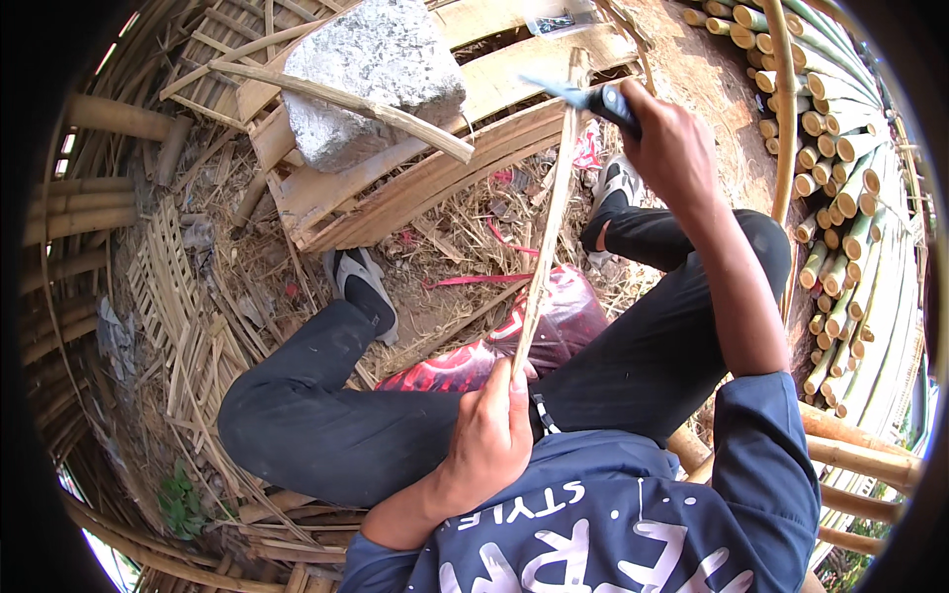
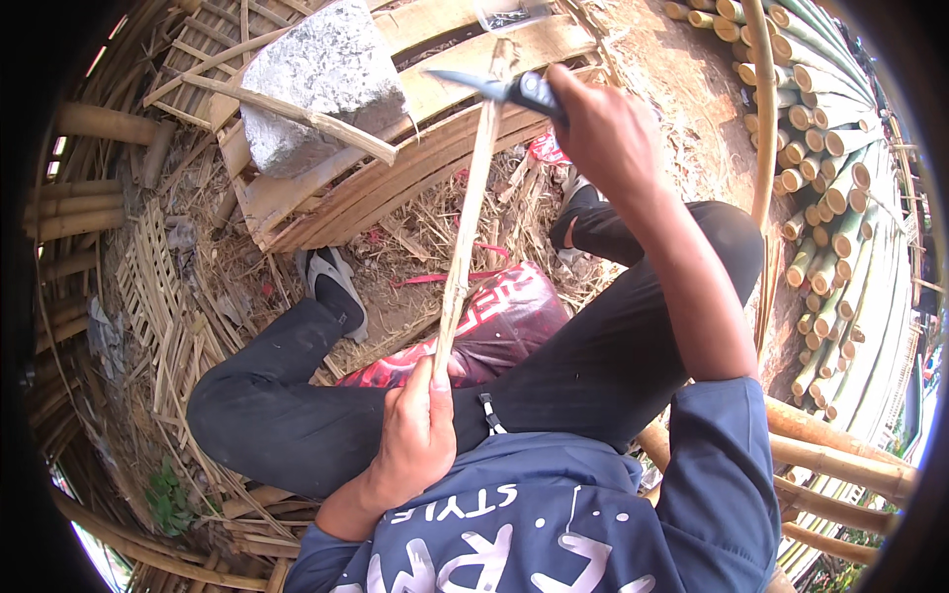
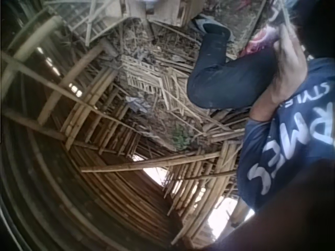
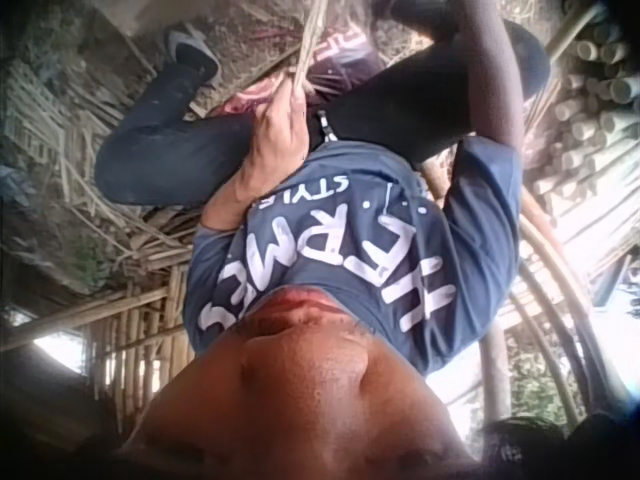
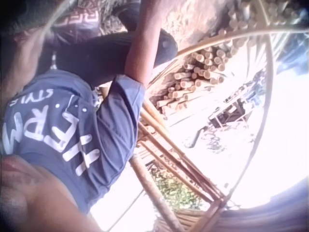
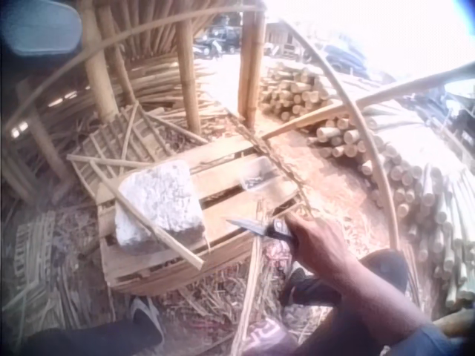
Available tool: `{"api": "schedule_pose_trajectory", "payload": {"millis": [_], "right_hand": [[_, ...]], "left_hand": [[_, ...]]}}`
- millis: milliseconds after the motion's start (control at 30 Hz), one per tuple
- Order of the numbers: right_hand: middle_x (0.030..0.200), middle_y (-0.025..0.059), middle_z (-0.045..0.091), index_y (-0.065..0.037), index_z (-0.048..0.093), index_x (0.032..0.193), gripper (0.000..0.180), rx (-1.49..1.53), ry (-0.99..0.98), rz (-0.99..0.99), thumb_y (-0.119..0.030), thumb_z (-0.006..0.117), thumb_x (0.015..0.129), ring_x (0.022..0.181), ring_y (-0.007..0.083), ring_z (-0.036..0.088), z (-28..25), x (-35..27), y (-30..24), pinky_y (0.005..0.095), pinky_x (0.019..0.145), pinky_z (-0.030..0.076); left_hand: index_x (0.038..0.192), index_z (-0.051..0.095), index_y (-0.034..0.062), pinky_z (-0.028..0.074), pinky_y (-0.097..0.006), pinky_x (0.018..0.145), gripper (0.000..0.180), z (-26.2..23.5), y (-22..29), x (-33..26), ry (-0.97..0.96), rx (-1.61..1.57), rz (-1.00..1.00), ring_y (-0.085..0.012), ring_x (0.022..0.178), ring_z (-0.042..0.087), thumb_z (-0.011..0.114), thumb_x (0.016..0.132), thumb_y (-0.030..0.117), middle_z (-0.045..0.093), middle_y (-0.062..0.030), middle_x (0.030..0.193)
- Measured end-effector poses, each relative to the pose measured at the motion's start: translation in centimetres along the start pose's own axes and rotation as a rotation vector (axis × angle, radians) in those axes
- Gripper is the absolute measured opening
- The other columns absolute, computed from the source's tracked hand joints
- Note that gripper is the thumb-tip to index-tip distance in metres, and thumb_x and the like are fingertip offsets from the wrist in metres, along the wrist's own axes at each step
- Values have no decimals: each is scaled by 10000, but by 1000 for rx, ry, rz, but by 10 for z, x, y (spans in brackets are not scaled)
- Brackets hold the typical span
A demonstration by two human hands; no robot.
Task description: The person carves and splits a bamboo stick using a pocket knife.
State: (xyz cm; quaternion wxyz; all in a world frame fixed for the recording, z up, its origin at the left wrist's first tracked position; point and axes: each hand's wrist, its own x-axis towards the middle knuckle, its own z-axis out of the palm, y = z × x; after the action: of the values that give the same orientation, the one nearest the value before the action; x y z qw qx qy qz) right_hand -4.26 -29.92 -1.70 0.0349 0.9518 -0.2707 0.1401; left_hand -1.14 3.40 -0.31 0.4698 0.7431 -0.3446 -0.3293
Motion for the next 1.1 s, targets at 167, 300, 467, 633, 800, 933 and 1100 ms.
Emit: {"api": "schedule_pose_trajectory", "payload": {"millis": [167,300,467,633,800,933,1100], "right_hand": [[849,165,716,-185,621,1244,306,-151,121,339,-305,601,963,823,365,702,-10,9,60,486,744,534],[784,189,686,-142,633,1162,244,75,110,233,-228,639,933,770,395,681,-14,-6,46,494,677,512],[733,209,613,-67,594,997,207,344,-120,-74,-62,672,805,712,430,616,-12,-17,-16,503,630,455],[731,135,651,-94,554,954,193,309,-219,-201,-100,671,799,707,371,670,-16,-26,-35,485,600,508],[735,137,663,-97,557,963,206,250,-205,-130,-99,674,793,718,364,675,-17,-23,-31,480,613,511],[734,182,621,-84,586,1000,273,318,-158,-34,-21,658,744,738,422,627,-18,-17,-20,507,657,466],[778,179,644,-85,598,1021,295,295,-150,-36,-8,657,743,759,413,635,-16,-16,-10,498,672,477]], "left_hand": [[1108,561,-20,446,-448,545,152,0,5,-7,-154,-100,-57,-408,621,625,461,1029,63,566,-208,671],[1153,568,-23,465,-467,601,192,0,-4,-4,-92,-34,-44,-421,666,629,454,1034,77,617,-229,751],[1214,573,-47,493,-479,655,257,-2,-4,2,-53,-66,-91,-449,775,663,475,1035,110,664,-264,867],[1266,564,-67,468,-402,551,297,5,-13,6,60,-10,-20,-345,633,635,503,1025,94,649,-236,798],[1314,522,-101,508,-429,554,360,8,-13,4,151,110,90,-412,667,679,543,1004,82,651,-272,779],[1324,520,-108,527,-403,618,365,8,-11,2,107,137,63,-380,717,699,542,994,46,666,-269,851],[1336,505,-103,522,-420,570,383,8,-8,1,103,112,113,-390,678,690,561,991,52,647,-270,787]]}}
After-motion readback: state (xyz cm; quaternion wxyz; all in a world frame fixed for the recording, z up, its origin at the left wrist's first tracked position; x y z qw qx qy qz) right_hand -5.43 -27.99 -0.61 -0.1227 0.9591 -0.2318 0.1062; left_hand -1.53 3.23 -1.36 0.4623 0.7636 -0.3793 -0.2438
